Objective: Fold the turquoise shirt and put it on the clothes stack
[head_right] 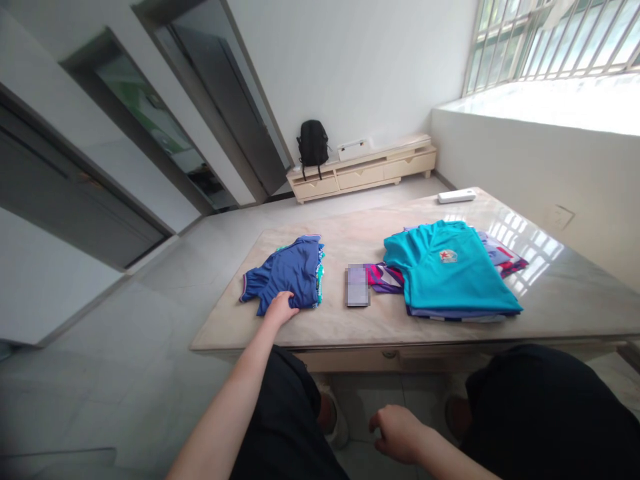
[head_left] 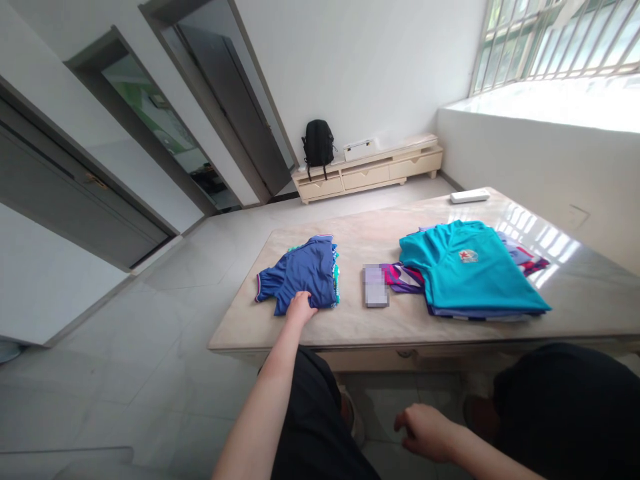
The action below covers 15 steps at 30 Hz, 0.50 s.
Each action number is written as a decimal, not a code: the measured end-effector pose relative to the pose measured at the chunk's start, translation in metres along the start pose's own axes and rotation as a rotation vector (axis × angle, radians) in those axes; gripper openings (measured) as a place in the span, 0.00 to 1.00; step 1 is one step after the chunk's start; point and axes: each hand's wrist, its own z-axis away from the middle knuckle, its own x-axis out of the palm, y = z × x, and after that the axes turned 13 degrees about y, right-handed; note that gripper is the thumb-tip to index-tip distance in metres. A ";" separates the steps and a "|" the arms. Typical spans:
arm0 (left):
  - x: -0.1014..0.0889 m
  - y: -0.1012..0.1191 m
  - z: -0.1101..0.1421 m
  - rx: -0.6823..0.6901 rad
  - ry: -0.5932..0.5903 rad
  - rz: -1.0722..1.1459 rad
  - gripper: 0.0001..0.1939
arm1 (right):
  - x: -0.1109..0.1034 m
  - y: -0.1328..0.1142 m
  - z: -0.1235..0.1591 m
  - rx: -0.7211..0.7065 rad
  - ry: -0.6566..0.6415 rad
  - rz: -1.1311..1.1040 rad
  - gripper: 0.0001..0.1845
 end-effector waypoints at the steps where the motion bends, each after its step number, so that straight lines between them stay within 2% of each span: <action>1: 0.000 0.001 0.000 0.002 -0.005 -0.005 0.19 | -0.001 0.000 -0.001 0.000 0.009 -0.007 0.24; 15: -0.013 0.013 0.005 0.027 -0.040 -0.034 0.20 | -0.005 -0.003 -0.001 0.007 0.031 -0.020 0.25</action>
